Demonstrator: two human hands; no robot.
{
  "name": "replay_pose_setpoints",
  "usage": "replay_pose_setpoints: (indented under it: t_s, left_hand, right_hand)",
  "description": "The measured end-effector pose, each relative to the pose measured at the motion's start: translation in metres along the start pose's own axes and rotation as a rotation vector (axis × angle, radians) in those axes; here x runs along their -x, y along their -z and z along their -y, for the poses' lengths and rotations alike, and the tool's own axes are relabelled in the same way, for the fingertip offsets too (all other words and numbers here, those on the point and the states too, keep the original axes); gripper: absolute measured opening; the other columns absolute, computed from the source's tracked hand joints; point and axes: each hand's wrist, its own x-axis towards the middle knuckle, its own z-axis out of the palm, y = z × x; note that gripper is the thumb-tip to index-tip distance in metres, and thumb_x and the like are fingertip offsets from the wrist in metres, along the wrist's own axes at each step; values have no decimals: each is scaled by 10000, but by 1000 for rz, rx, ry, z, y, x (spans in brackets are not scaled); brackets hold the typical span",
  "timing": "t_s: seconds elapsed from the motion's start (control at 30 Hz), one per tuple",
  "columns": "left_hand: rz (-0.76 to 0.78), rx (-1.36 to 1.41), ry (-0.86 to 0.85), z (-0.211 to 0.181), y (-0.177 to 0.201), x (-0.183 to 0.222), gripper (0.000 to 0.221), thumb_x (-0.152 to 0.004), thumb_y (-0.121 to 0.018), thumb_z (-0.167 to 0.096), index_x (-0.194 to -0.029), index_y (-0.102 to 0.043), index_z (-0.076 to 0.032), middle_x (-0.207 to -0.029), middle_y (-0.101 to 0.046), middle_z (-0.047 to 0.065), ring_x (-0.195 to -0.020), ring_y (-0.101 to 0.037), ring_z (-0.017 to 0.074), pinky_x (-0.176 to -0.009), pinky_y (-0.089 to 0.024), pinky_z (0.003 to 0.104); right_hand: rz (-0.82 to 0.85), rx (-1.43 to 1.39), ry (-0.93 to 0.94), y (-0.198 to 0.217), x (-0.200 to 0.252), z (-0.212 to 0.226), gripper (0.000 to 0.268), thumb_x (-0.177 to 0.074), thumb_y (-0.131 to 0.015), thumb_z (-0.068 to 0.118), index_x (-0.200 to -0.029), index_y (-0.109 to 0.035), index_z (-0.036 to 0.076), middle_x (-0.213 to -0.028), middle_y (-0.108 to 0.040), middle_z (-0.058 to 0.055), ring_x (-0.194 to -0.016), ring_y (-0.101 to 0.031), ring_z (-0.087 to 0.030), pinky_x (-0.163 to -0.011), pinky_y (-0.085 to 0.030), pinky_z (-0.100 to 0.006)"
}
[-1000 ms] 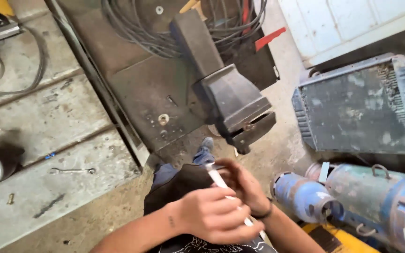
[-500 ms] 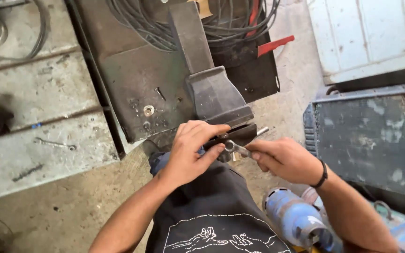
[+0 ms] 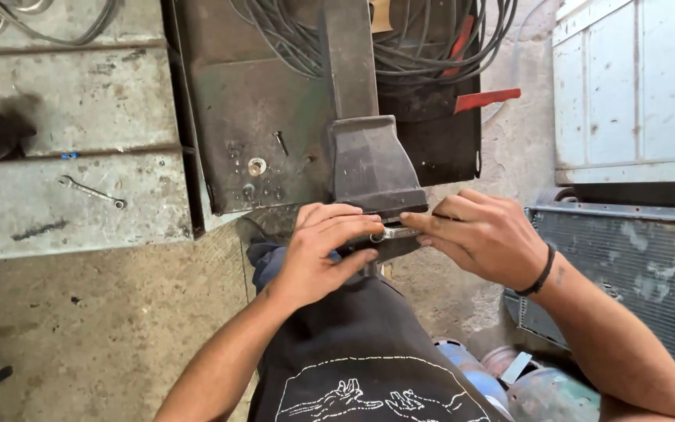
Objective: Sorting through a tray of fasteners and using a vise and wrench to work on a small mechanical part.
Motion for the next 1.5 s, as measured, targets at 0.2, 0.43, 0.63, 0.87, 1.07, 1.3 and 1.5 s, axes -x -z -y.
replay_pose_setpoints:
  t_s: [0.2, 0.43, 0.63, 0.87, 1.07, 1.3, 1.5]
  left_hand:
    - [-51, 22, -6, 20, -9, 3, 274, -869, -823, -227, -1137, -767, -228, -1100, -792, -76, -1095, -712, 176, -985, -438, 355]
    - [-2, 53, -51, 30, -2, -2, 274, -858, -831, -203, -1126, -776, -222, -1085, -796, -82, -1064, -721, 167, -964, -451, 344]
    - [67, 118, -84, 32, 6, -12, 231, -893, -801, -224, -1123, -778, -232, -1082, -791, -104, -1062, -710, 154, -953, -446, 323]
    - [150, 147, -144, 38, 13, -24, 204, -952, -741, -258, -1153, -770, -241, -980, -770, -104, -1023, -689, 120, -885, -426, 277]
    - [317, 164, -155, 40, 23, -35, 179, -997, -693, -214, -1162, -759, -240, -913, -745, -60, -977, -676, 136, -829, -399, 303]
    - [335, 252, -171, 48, 26, -39, 243, -940, -758, -185, -1180, -757, -227, -973, -783, -49, -1018, -708, 154, -818, -438, 281]
    - [347, 263, -151, 54, 25, -33, 238, -936, -762, -184, -1170, -756, -223, -1028, -787, -70, -1046, -705, 141, -836, -440, 287]
  right_hand:
    - [30, 1, 57, 6, -12, -4, 242, -1017, -609, 345, -1146, -775, 225, -818, -601, 8, -717, -600, -204, -617, -526, -313]
    - [70, -9, -67, -2, -1, 11, 259, -1006, -626, 327, -1184, -771, 209, -798, -621, 0, -689, -613, -197, -571, -532, -314]
    - [10, 74, -260, -8, 14, 41, 261, -1016, -606, 355, -1229, -736, 276, -806, -587, 44, -695, -608, -176, -582, -520, -302]
    - [20, 188, -498, -18, 37, 109, 368, -986, -593, 340, -1338, -657, 255, -737, -591, 15, -656, -650, -214, -549, -536, -342]
    - [-7, 107, -551, -29, 47, 158, 406, -1009, -537, 249, -1404, -603, 184, -741, -544, 4, -582, -583, -209, -504, -488, -333]
    - [-144, -194, -589, -28, 48, 146, 368, -980, -567, 206, -1326, -687, 167, -653, -555, -32, -522, -603, -268, -483, -510, -310]
    - [-108, -235, -504, -14, 43, 126, 343, -976, -585, 176, -1291, -719, 160, -628, -566, -43, -509, -598, -261, -497, -502, -308]
